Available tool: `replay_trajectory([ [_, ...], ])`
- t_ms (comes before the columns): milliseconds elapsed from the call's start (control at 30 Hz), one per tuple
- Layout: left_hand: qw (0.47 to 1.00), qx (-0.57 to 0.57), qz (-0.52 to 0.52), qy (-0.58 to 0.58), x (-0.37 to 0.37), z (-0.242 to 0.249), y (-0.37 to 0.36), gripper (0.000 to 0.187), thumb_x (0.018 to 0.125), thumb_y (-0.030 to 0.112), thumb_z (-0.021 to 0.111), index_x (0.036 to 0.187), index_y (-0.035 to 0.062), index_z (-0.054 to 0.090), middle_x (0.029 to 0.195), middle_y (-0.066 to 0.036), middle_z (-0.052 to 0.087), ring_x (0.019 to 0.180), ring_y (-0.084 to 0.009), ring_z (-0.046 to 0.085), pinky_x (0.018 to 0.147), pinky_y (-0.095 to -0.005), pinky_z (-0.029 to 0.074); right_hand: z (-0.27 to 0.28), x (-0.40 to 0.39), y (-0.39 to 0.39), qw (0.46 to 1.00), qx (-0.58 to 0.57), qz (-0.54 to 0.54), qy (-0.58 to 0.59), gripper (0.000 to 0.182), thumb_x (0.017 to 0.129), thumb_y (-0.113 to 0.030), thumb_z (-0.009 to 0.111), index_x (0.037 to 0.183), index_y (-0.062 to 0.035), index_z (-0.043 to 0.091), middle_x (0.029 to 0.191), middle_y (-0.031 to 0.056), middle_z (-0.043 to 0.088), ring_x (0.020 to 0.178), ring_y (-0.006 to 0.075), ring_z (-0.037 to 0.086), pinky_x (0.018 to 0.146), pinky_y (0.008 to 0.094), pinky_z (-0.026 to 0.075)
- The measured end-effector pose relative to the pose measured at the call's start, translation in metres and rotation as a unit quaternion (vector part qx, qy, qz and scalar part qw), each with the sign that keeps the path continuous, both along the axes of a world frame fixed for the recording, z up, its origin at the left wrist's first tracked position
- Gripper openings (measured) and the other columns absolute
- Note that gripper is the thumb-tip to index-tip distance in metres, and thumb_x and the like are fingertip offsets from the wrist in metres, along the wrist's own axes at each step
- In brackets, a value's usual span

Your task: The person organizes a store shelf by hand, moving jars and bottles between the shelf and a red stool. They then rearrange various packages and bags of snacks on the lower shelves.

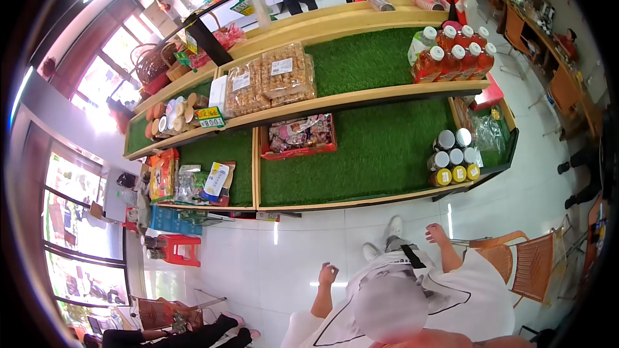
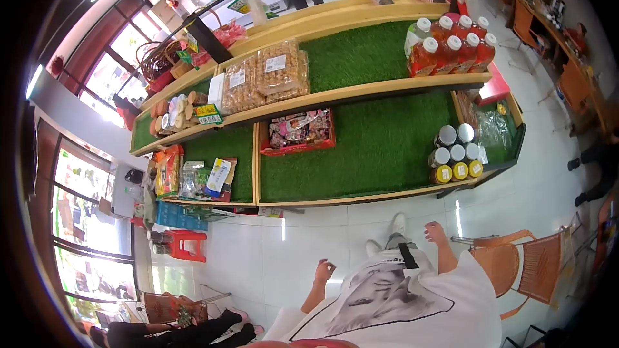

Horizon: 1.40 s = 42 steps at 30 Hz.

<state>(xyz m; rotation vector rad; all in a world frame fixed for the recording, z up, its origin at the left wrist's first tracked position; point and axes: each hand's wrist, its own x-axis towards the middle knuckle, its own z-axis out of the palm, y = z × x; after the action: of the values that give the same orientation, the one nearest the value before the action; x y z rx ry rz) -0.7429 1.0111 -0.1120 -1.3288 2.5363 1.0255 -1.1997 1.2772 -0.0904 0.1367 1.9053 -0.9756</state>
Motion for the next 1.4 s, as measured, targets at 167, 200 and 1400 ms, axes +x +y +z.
replay_trajectory([
  [167, 0.996, -0.043, -0.044, 0.069, -0.065, 0.005, -0.050, 0.014, 0.080, 0.023, 0.071, 0.086, 0.0104, 0.073, 0.111, -0.015, 0.065, 0.110, -0.0330, 0.059, 0.089, -0.0416, 0.051, -0.012, 0.009, 0.060, 0.994, -0.002, -0.104, -0.031, 0.039, 0.089, -0.034, 0.058, 0.120, -0.0095, 0.053, 0.099, 0.0134, 0.066, 0.075, 0.0276, 0.067, 0.062, 0.0408, 0.055],
  [200, 0.993, -0.054, -0.037, 0.094, -0.079, 0.016, -0.055, 0.014, 0.079, 0.020, 0.073, 0.084, 0.0076, 0.073, 0.098, -0.013, 0.069, 0.110, -0.0318, 0.058, 0.088, -0.0409, 0.051, -0.015, 0.015, 0.071, 0.990, -0.003, -0.135, -0.040, 0.040, 0.089, -0.034, 0.057, 0.121, -0.0097, 0.052, 0.100, 0.0138, 0.066, 0.076, 0.0287, 0.067, 0.064, 0.0421, 0.055],
  [1400, 0.959, 0.169, -0.188, 0.126, -0.591, 0.052, 0.071, 0.069, 0.089, 0.034, 0.066, 0.140, -0.0023, 0.039, 0.134, -0.029, 0.046, 0.124, -0.0411, 0.047, 0.105, -0.0422, 0.040, 0.071, -0.220, -0.002, 0.917, -0.172, -0.350, -0.090, 0.048, 0.092, -0.043, 0.062, 0.114, -0.0069, 0.041, 0.095, 0.0125, 0.064, 0.078, 0.0209, 0.067, 0.069, 0.0328, 0.055],
])
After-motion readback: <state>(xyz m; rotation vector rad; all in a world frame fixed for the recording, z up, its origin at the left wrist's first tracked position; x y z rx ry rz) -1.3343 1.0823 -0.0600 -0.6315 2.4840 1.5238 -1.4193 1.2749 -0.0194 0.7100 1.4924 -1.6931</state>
